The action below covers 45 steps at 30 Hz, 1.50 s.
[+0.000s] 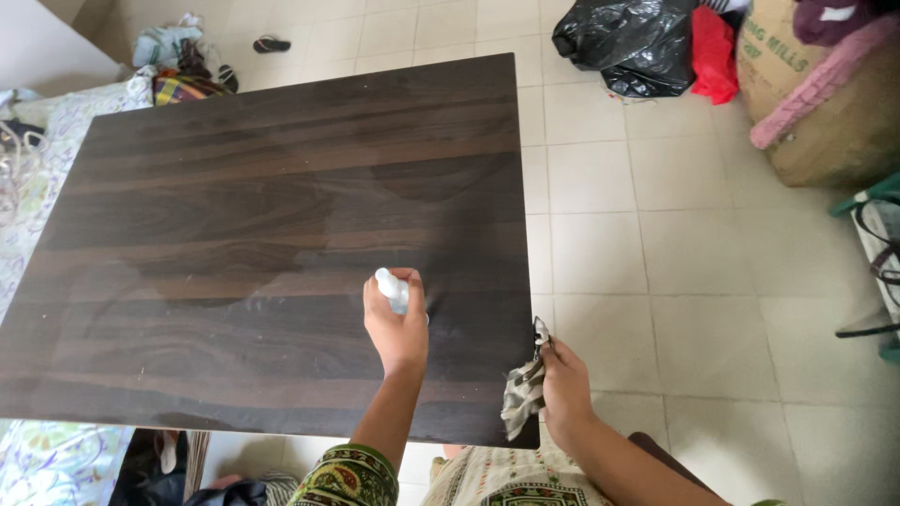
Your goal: The person sprays a cleaning solution onto a dark wooden table and wipes it with a cloth. They then move to a wardrobe and clean its surface using the same method.
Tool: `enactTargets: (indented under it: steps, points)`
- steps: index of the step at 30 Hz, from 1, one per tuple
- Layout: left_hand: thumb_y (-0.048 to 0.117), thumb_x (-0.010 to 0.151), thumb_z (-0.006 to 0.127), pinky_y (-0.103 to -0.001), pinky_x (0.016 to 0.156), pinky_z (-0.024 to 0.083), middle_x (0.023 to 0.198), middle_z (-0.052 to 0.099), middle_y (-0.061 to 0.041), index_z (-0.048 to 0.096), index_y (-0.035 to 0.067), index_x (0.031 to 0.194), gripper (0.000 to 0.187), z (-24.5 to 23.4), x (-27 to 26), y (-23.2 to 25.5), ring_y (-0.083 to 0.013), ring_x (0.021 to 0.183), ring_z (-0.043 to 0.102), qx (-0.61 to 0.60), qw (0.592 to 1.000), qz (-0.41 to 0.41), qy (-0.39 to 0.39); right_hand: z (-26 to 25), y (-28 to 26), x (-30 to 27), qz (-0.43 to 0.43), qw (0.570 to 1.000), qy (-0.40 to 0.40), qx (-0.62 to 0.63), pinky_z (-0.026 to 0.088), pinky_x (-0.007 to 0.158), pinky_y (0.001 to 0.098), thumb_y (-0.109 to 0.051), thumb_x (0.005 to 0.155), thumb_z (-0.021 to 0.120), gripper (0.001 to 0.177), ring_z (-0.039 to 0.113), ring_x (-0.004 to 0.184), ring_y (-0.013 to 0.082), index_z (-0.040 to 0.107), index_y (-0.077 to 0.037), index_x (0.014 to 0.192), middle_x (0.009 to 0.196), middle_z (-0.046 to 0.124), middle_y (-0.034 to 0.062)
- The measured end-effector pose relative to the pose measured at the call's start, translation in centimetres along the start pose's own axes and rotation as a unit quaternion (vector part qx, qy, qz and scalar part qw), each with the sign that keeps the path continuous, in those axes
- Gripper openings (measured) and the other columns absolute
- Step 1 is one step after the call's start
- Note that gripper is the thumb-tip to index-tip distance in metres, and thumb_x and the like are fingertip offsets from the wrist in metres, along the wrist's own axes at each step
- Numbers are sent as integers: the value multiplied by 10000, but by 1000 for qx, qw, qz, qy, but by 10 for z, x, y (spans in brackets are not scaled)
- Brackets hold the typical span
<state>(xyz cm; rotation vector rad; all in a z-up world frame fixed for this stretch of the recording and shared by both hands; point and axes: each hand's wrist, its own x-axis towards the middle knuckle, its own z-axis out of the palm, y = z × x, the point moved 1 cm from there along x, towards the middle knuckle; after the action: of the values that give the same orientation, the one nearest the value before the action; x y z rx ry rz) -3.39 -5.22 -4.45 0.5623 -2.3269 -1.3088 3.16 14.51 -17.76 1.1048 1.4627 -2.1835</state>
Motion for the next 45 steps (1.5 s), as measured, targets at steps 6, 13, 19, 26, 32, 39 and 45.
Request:
enactTargets:
  steps: [6, 13, 19, 26, 32, 39, 45]
  points:
    - [197, 893, 695, -351, 744, 558, 970, 681, -46, 686, 87, 974, 137, 0, -11, -3, -174, 814, 683, -46, 999, -18, 19, 22, -13, -6, -293, 945, 3, -149, 462, 840, 263, -142, 1072, 469, 381, 559, 929, 148, 590, 2, 1403, 1148, 669, 122]
    - [222, 888, 716, -337, 871, 554, 991, 776, -53, 714, 86, 987, 168, -11, -15, -7, -179, 953, 738, -18, 999, -18, -21, 47, -38, 63, -370, 915, 8, -158, 485, 862, 321, -135, 1066, 463, 351, 619, 967, 225, 617, 15, 1344, 1119, 682, 135]
    - [240, 884, 716, -340, 913, 543, 1039, 779, -50, 727, 99, 983, 172, -10, -15, -5, -187, 1013, 734, 5, 999, -47, -24, 27, -43, 88, 7, 987, -118, 106, 456, 445, 387, -212, 1068, 507, 240, 486, 459, 197, 593, -22, 949, 619, 508, 58]
    - [206, 843, 719, -344, 900, 554, 1049, 786, -53, 749, 105, 982, 174, -7, -15, -8, -190, 996, 746, 15, 999, -49, -6, 23, -44, 24, -117, 985, -82, -97, 491, 528, 387, -216, 1067, 447, 422, 567, 548, 209, 581, -129, 1457, 724, 581, 119]
    - [217, 839, 719, -352, 909, 555, 1112, 784, -43, 727, 112, 1053, 238, -2, -15, -14, -193, 1007, 746, 40, 998, -40, 14, 42, -50, 36, -381, 901, -110, -174, 383, 1137, 327, -93, 1033, 507, 525, 556, 1336, 239, 386, -23, 1539, 1455, 570, 157]
    - [196, 878, 715, -404, 1012, 484, 1351, 680, -117, 625, 92, 1357, 498, 2, -14, -29, -261, 1233, 636, 73, 996, 26, 32, 57, -58, 107, -388, 897, -116, -176, 417, 1057, 352, -164, 1083, 482, 487, 570, 1229, 275, 395, -4, 1536, 1392, 576, 184]
    - [219, 861, 706, -388, 995, 522, 1313, 685, -110, 517, 110, 1471, 647, 2, -17, -23, -241, 1137, 692, 70, 997, -23, 35, 34, -62, 115, -59, 967, -243, 47, 550, 655, 416, -271, 1119, 450, 266, 630, 679, 225, 559, -28, 1119, 820, 594, 109]
